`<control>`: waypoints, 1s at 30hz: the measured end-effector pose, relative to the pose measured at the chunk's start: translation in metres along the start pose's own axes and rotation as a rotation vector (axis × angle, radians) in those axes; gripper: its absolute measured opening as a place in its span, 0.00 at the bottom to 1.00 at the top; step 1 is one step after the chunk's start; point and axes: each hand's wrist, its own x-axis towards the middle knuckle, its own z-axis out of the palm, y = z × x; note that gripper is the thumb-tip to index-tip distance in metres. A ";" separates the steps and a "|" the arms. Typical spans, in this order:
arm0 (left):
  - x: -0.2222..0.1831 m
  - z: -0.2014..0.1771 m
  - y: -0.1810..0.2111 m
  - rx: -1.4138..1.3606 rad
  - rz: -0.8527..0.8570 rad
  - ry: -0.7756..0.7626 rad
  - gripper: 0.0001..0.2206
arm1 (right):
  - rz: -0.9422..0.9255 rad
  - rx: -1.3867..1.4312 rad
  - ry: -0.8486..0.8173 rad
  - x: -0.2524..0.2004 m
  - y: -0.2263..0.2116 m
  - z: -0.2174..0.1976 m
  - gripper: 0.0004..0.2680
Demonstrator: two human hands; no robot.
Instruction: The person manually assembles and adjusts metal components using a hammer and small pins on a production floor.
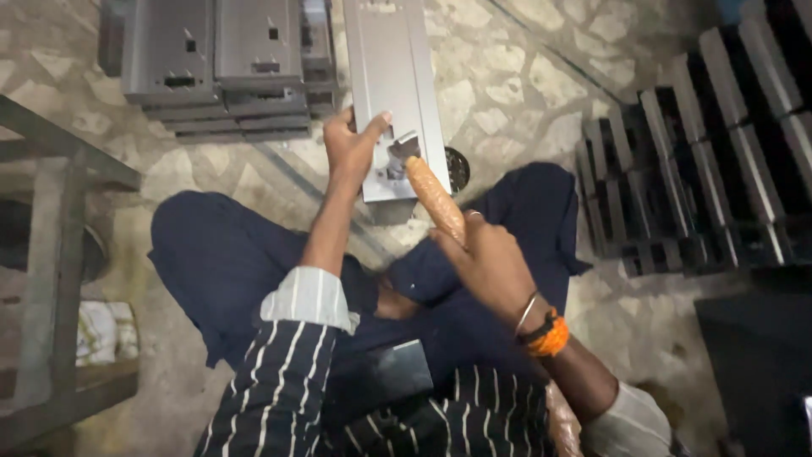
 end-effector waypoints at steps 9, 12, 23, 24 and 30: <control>-0.008 0.003 0.018 0.013 -0.061 0.032 0.14 | -0.019 0.202 0.223 0.067 0.026 -0.033 0.17; -0.008 0.003 0.018 0.010 -0.059 0.024 0.14 | 0.027 0.217 0.186 0.127 0.058 -0.024 0.16; -0.003 0.004 0.020 0.049 -0.089 0.024 0.14 | -0.133 -0.671 0.269 0.232 0.135 0.069 0.08; -0.004 0.005 0.018 0.055 -0.077 0.016 0.14 | -0.215 -0.729 0.391 0.216 0.121 0.065 0.07; -0.009 0.004 0.024 0.010 -0.041 0.000 0.15 | -0.324 0.697 0.172 0.240 0.131 0.113 0.15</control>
